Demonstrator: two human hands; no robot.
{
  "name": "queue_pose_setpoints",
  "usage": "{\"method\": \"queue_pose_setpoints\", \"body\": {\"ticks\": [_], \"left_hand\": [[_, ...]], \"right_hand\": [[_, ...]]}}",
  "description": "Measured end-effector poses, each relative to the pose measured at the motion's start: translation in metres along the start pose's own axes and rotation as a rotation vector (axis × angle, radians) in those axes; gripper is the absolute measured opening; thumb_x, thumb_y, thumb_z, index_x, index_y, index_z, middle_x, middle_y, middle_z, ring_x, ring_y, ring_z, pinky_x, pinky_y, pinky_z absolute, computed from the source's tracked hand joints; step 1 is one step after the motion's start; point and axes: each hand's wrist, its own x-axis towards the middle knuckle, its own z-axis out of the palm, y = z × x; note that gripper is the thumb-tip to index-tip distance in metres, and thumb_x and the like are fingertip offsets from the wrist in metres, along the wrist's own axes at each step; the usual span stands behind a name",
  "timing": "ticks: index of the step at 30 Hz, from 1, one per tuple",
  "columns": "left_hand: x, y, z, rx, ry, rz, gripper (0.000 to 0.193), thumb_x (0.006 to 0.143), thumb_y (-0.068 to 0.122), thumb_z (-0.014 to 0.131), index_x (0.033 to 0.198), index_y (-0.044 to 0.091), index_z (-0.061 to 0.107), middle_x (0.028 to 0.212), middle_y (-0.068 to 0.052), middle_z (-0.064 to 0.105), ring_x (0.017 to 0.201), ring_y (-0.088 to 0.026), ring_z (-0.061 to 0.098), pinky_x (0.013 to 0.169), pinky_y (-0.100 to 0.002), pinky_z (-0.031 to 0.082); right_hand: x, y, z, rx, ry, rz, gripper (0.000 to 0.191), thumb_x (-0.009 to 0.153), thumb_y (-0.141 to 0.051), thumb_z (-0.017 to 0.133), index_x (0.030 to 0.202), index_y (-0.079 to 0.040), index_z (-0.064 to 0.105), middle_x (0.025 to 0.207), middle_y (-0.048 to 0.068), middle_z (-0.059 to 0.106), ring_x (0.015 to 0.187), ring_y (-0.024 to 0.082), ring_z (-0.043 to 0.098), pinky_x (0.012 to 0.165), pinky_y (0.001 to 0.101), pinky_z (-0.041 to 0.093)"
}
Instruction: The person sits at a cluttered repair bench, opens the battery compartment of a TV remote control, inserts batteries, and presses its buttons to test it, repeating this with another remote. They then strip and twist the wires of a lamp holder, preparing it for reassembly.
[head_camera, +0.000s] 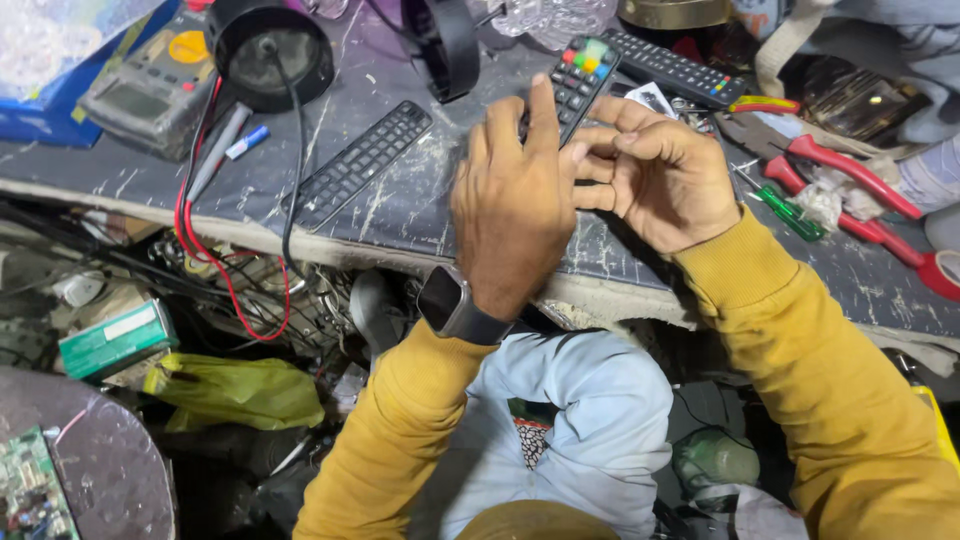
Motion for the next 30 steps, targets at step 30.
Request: {"method": "queue_pose_setpoints", "body": {"ticks": [30], "left_hand": [[0.006, -0.022, -0.024, -0.598, -0.244, -0.095, 0.035, 0.102, 0.020, 0.072, 0.128, 0.000, 0.059, 0.108, -0.013, 0.076, 0.098, -0.022, 0.075, 0.087, -0.034, 0.058]], "right_hand": [[0.005, 0.012, -0.020, -0.518, 0.072, -0.348, 0.039, 0.103, -0.018, 0.066, 0.134, 0.003, 0.058, 0.113, 0.009, 0.073, 0.094, 0.013, 0.072, 0.081, 0.0267, 0.061]]}}
